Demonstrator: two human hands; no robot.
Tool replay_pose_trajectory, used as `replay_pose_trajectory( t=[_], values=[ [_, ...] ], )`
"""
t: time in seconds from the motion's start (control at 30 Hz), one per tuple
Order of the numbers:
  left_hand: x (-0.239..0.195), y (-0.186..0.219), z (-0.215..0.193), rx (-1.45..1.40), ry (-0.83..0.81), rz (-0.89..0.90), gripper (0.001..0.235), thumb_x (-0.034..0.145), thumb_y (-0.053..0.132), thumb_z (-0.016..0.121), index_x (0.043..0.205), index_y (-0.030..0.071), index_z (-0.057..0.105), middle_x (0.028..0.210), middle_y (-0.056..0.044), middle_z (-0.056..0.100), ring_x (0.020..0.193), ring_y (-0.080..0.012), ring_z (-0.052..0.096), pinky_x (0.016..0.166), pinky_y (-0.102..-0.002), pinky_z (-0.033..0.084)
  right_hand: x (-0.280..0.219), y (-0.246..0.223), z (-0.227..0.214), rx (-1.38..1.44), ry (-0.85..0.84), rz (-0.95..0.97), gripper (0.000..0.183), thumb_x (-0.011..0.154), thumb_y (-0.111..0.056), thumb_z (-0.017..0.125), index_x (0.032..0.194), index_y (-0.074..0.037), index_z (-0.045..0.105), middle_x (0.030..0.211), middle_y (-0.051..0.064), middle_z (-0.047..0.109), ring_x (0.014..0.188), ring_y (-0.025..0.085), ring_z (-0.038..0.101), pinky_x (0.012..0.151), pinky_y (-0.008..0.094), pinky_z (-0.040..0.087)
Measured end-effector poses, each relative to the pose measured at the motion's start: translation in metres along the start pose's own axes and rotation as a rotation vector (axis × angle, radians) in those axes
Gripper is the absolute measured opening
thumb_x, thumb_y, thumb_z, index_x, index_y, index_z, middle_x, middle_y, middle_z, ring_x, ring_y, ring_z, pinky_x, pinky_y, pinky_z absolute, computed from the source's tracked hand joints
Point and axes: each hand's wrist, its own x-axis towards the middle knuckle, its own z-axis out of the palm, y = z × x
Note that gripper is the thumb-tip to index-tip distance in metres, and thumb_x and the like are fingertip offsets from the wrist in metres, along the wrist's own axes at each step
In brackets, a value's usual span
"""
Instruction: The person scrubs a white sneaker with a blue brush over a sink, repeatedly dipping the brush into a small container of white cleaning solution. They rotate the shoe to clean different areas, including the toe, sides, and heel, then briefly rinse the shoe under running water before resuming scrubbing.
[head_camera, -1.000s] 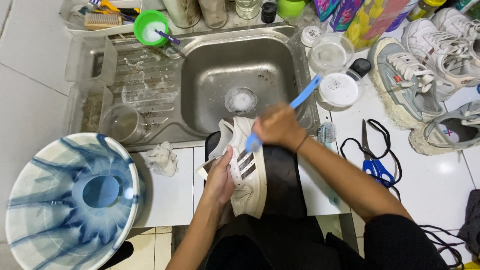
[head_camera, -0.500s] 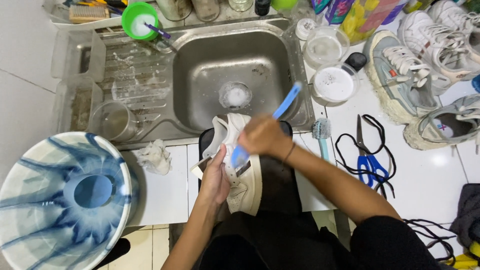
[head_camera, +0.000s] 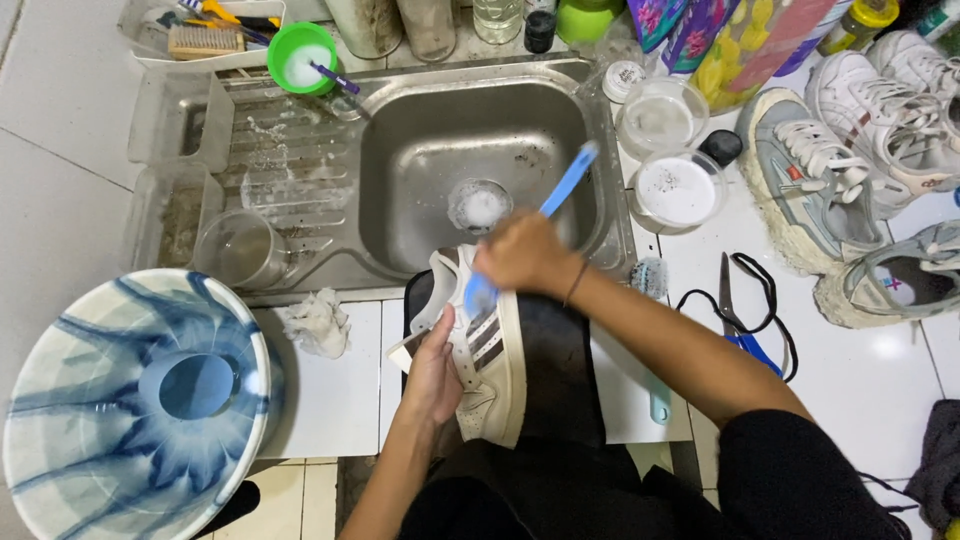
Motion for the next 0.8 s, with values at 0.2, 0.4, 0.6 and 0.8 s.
replay_pose_trajectory(
  t=[0.2,0.4,0.6,0.8],
  values=[
    [-0.02,0.011,0.016,0.018,-0.103,0.03,0.064,0.097,0.046,0.054,0.141,0.0,0.054,0.134,-0.022,0.063,0.124,-0.0356,0.061,0.106,-0.052,0.046,-0.01,0.036,-0.006,-0.045,-0.011,-0.004,0.046,0.084,-0.032,0.055,0.04,-0.018,0.055,0.04,0.005,0.052,0.037,0.025,0.052,0.048,0.036,0.042],
    [-0.006,0.001,0.003,-0.001,-0.111,0.023,0.061,0.099,0.047,0.049,0.137,-0.001,0.058,0.125,-0.023,0.068,0.116,-0.0353,0.065,0.1,-0.048,0.052,-0.001,-0.052,-0.067,-0.07,0.0,0.042,0.031,0.072,-0.022,0.06,0.041,-0.02,0.057,0.038,0.003,0.052,0.036,0.022,0.05,0.045,0.037,0.04],
    [-0.001,-0.001,0.007,0.022,-0.13,0.024,0.061,0.101,0.047,0.044,0.139,0.0,0.055,0.127,-0.023,0.067,0.115,-0.0325,0.066,0.101,-0.047,0.052,-0.029,-0.03,-0.056,-0.085,0.016,0.103,0.028,0.071,-0.021,0.06,0.042,-0.02,0.057,0.039,0.003,0.052,0.037,0.025,0.052,0.044,0.039,0.042],
    [-0.015,0.007,0.021,-0.062,-0.097,0.05,0.057,0.1,0.043,0.051,0.13,-0.005,0.061,0.12,-0.021,0.07,0.11,-0.0307,0.068,0.096,-0.045,0.055,-0.049,-0.014,-0.034,-0.065,-0.003,0.093,0.035,0.077,-0.022,0.063,0.042,-0.022,0.058,0.038,0.0,0.051,0.037,0.024,0.05,0.049,0.037,0.043]
  ],
)
